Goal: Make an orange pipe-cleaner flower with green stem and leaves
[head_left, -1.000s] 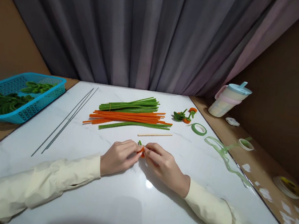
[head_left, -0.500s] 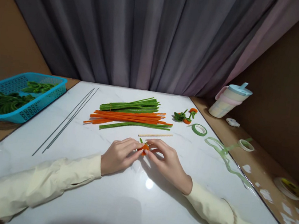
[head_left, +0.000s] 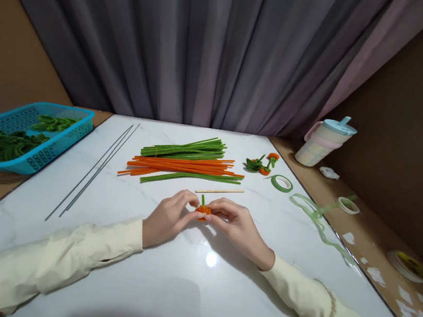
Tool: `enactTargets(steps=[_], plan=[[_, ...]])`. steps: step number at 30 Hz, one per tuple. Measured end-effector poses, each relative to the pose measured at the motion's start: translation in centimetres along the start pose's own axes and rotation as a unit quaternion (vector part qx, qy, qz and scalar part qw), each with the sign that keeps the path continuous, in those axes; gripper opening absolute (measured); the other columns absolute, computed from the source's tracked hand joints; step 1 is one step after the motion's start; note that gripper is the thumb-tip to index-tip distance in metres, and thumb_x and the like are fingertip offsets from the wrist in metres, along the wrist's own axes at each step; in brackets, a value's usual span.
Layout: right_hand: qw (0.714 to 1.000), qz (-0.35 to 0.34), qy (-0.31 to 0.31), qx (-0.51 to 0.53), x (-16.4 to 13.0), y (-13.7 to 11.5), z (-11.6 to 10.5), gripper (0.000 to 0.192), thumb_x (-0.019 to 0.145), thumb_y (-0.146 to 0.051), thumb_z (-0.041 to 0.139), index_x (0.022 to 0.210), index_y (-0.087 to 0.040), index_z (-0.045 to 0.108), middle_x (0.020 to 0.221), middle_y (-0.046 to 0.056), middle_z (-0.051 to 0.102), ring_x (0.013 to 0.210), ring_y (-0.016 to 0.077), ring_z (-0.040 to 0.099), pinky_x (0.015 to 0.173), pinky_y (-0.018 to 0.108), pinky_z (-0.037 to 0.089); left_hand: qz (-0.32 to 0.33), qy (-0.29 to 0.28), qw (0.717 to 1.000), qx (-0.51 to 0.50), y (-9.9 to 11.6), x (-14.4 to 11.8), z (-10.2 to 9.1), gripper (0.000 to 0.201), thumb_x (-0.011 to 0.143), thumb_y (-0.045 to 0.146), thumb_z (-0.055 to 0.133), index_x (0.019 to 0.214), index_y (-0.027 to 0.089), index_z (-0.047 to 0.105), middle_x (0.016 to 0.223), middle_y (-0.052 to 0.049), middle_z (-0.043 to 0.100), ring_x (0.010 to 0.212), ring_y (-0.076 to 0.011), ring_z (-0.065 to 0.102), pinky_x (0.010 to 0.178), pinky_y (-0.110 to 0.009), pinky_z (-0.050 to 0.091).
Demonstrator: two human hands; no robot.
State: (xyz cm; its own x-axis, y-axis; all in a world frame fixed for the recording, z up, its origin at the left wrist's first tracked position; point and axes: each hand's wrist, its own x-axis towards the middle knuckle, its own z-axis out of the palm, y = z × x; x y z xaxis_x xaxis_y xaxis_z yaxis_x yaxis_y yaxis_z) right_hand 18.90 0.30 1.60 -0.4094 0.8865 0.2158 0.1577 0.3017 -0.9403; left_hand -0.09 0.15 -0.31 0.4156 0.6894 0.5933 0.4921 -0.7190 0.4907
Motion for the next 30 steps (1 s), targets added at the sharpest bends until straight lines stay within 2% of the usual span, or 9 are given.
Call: enactTargets(steps=[3,10,18,30], plan=[[1.0,-0.012,0.01,-0.007,-0.03,-0.11,-0.03,0.01,0.077,-0.023,0.063,0.083,-0.017,0.067,0.085,0.004,0.063,0.076,0.0143,0.061,0.069,0.026,0.052,-0.057,-0.029,0.997,-0.042,0.02,0.1,-0.06,0.012,0.088,0.028,0.048,0.094,0.018,0.048,0.086,-0.003,0.057,0.07,-0.0119,0.055,0.061,-0.023,0.047],[0.999,-0.026,0.015,-0.027,-0.07,-0.2,-0.28,0.011,0.076,-0.026,0.064,0.083,-0.019,0.07,0.084,0.005,0.064,0.075,0.0149,0.061,0.068,0.028,0.052,-0.073,-0.092,0.989,-0.088,0.07,0.64,-0.41,0.013,0.089,0.029,0.046,0.087,0.019,0.054,0.079,0.0,0.061,0.066,-0.0113,0.056,0.063,-0.022,0.046],[0.999,0.016,-0.032,0.006,0.17,-0.07,-0.68,0.017,0.079,-0.029,0.062,0.091,-0.021,0.07,0.094,0.005,0.064,0.083,0.0151,0.06,0.074,0.028,0.05,-0.066,-0.082,0.992,-0.076,-0.01,0.42,-0.32,0.011,0.089,0.026,0.046,0.089,0.019,0.055,0.081,-0.001,0.063,0.066,-0.0112,0.057,0.064,-0.022,0.046],[0.999,0.029,-0.039,0.023,0.1,-0.23,-0.73,0.015,0.082,-0.027,0.058,0.081,-0.021,0.072,0.091,0.005,0.063,0.082,0.0143,0.058,0.075,0.027,0.046,-0.068,-0.098,0.991,-0.067,-0.03,-0.03,-0.33,0.009,0.088,0.026,0.048,0.093,0.02,0.053,0.078,0.002,0.066,0.06,-0.0095,0.059,0.058,-0.019,0.045]])
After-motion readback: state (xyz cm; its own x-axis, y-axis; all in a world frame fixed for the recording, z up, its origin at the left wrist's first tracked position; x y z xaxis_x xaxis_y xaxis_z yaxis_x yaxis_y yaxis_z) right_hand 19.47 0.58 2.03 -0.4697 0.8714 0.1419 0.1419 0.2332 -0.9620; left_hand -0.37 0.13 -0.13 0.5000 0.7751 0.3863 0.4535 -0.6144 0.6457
